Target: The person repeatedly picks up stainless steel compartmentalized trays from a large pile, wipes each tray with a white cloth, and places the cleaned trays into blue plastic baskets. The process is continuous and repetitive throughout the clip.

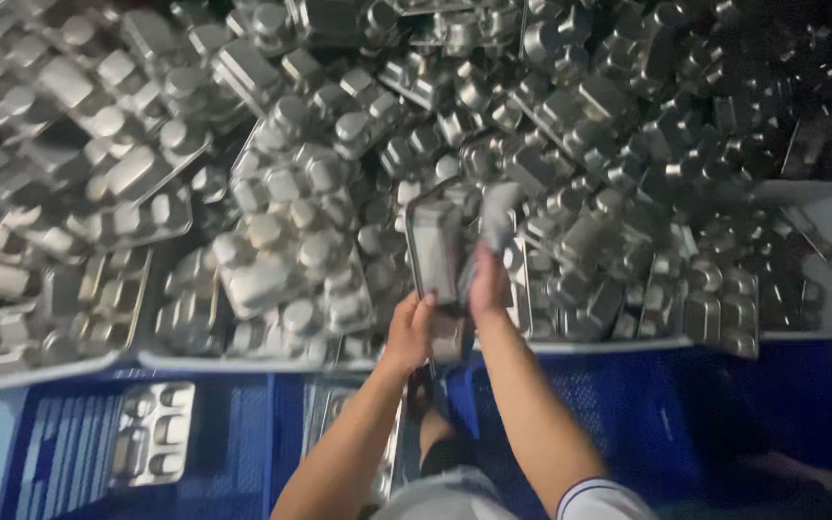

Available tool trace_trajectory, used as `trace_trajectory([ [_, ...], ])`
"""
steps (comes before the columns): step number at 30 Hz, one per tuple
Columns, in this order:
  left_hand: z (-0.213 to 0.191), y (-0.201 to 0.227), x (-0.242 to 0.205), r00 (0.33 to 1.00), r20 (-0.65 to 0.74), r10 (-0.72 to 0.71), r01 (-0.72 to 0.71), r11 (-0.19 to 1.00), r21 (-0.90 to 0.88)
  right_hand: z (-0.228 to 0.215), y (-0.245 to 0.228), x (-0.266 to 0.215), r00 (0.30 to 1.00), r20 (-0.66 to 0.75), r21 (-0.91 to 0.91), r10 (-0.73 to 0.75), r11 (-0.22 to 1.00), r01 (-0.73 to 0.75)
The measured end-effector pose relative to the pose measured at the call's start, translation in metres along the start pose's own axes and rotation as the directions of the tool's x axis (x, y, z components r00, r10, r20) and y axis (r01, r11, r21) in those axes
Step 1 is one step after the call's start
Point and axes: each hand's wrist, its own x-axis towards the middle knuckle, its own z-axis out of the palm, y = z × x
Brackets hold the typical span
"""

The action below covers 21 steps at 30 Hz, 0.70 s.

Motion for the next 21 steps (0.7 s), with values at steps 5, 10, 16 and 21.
trace_trajectory([
  [5,-0.066,0.019,-0.109,0.956,-0.224,0.187,-0.191,0.982,0.002,0.025,-0.066,-0.207,0.534,0.381,-0.517,-0.755,0.305,0.8],
  [10,-0.129,0.087,-0.191,0.873,0.072,-0.483,0.318,0.45,-0.835,0.011,-0.081,-0.16,0.992,0.125,-0.274,0.011,0.961,0.024],
  [16,-0.173,0.129,-0.203,0.81,-0.201,-0.551,0.123,0.494,-0.86,-0.044,-0.026,-0.278,0.958,0.215,-0.475,-0.188,0.837,0.271],
  [21,-0.17,0.156,-0.208,0.872,-0.041,-0.488,0.1,0.259,-0.961,-0.075,-0.018,-0.414,0.976,0.151,0.193,0.156,0.964,-0.184],
])
